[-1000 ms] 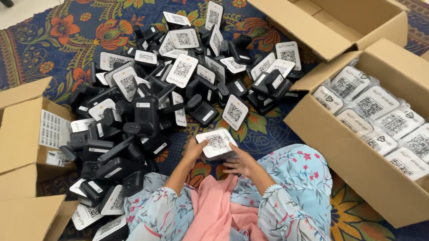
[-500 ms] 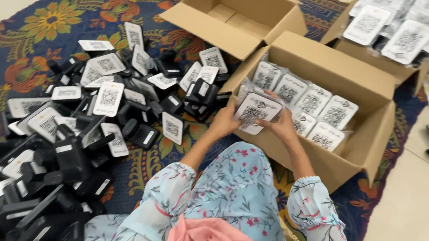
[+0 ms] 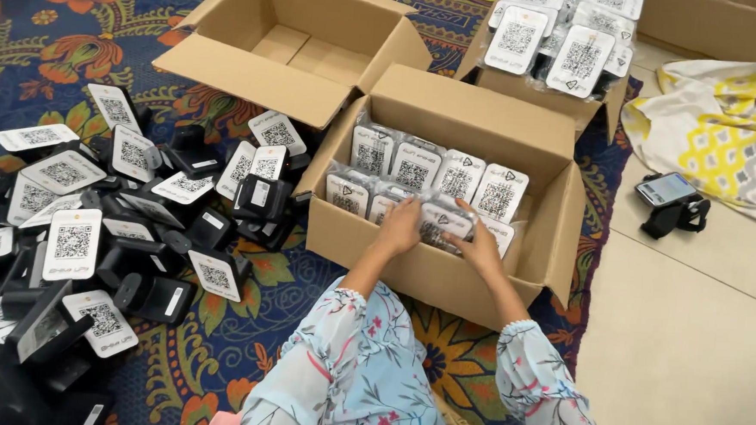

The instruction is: The person packages black electronic devices with QR codes into plastic bags and then places them into cardboard boxes.

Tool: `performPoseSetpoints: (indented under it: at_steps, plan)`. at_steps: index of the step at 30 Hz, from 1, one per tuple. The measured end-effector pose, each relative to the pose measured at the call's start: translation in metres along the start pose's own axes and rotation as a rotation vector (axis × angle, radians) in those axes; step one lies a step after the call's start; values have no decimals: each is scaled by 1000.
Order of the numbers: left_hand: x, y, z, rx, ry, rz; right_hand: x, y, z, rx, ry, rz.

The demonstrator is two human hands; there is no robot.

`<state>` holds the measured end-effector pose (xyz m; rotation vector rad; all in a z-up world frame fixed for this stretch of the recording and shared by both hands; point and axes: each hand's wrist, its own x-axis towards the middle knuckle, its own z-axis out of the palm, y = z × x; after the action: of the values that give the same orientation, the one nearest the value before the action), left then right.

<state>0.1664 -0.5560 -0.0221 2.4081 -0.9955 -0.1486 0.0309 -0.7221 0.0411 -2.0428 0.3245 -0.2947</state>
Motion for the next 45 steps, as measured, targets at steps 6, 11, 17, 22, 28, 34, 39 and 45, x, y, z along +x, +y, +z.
performPoseSetpoints:
  at_steps: [6, 11, 17, 22, 28, 34, 39, 45]
  plan:
    - [-25, 42, -58, 61, -63, -52, 3, -66, -1, -66, -12, 447]
    - [-32, 49, -54, 181, -121, -62, 20, -11, 25, -663, -32, 216]
    - [-32, 32, -41, 229, -83, -41, 4, -47, 34, -562, 129, -40]
    - [-77, 15, -62, 109, 137, 10, -23, -103, 86, -438, 309, -457]
    - [-211, -44, -146, 0, 376, -145, -69, -179, 201, -87, 6, -589]
    - [-385, -93, -226, 137, 640, -344, -150, -271, 314, 130, -350, -792]
    - [-541, -102, -297, 274, 709, -565, -241, -354, 401, 282, -622, -835]
    - [-748, -49, -385, 299, 859, -838, -364, -433, 460, 333, -1013, -915]
